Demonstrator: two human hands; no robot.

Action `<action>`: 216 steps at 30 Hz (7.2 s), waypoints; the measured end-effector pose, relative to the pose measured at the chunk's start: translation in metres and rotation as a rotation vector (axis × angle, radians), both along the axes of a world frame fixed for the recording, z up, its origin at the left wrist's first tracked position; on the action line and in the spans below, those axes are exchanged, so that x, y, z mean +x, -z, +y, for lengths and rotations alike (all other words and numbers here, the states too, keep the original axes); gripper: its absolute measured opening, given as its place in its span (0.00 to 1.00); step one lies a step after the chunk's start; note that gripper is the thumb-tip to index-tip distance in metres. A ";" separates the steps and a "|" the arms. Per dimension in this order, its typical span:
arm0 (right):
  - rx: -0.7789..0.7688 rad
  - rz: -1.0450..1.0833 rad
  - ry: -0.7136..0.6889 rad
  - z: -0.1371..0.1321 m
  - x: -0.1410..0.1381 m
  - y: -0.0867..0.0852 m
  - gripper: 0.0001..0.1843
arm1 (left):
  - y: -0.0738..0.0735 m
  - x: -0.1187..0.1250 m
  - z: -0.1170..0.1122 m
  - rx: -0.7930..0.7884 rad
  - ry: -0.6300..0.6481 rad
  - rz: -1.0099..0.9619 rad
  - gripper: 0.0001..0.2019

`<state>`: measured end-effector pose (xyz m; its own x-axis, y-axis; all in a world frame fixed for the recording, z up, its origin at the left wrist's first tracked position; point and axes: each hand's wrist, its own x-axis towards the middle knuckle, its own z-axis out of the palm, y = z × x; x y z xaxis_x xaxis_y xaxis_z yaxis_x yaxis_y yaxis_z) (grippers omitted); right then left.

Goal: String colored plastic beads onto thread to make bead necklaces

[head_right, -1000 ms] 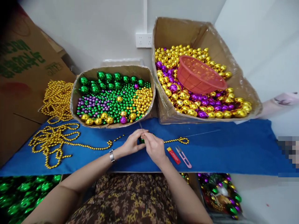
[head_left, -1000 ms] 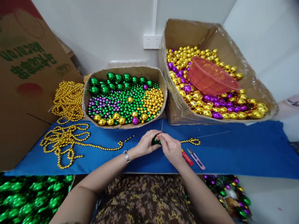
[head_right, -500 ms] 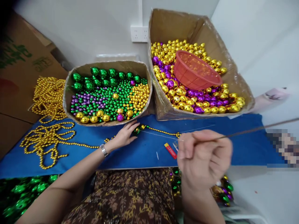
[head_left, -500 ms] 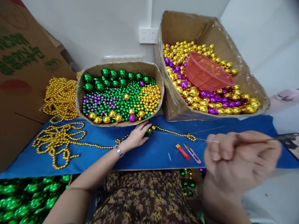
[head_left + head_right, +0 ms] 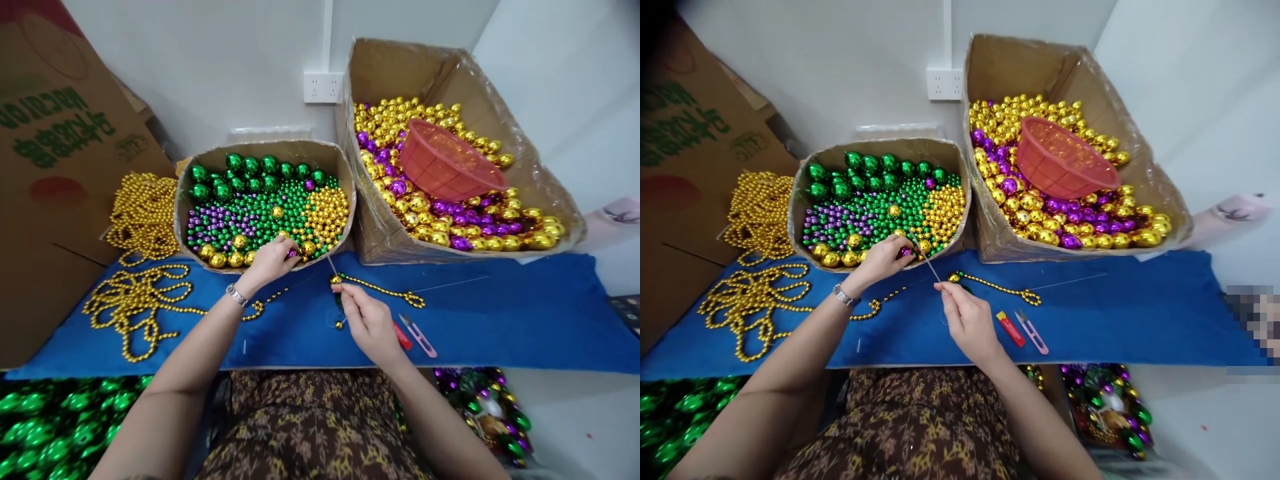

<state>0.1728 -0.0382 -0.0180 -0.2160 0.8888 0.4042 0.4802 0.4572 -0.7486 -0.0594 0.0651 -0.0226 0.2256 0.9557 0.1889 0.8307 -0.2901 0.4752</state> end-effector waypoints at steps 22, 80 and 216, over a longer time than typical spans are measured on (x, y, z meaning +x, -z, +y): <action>0.169 -0.357 -0.017 0.003 0.003 0.035 0.14 | -0.014 0.004 -0.044 -0.186 -0.064 -1.258 0.15; 0.256 -0.258 -0.016 0.000 -0.002 0.059 0.14 | 0.003 0.032 -0.077 -0.240 0.011 -1.418 0.20; -0.323 0.263 -0.026 0.003 -0.014 0.059 0.13 | -0.007 0.008 -0.066 -0.271 0.193 -1.091 0.20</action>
<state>0.1593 -0.0353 -0.0769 -0.1664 0.9747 0.1494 0.2453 0.1877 -0.9511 -0.0511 -0.0010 -0.0157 0.2149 0.9622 0.1670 -0.1115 -0.1457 0.9830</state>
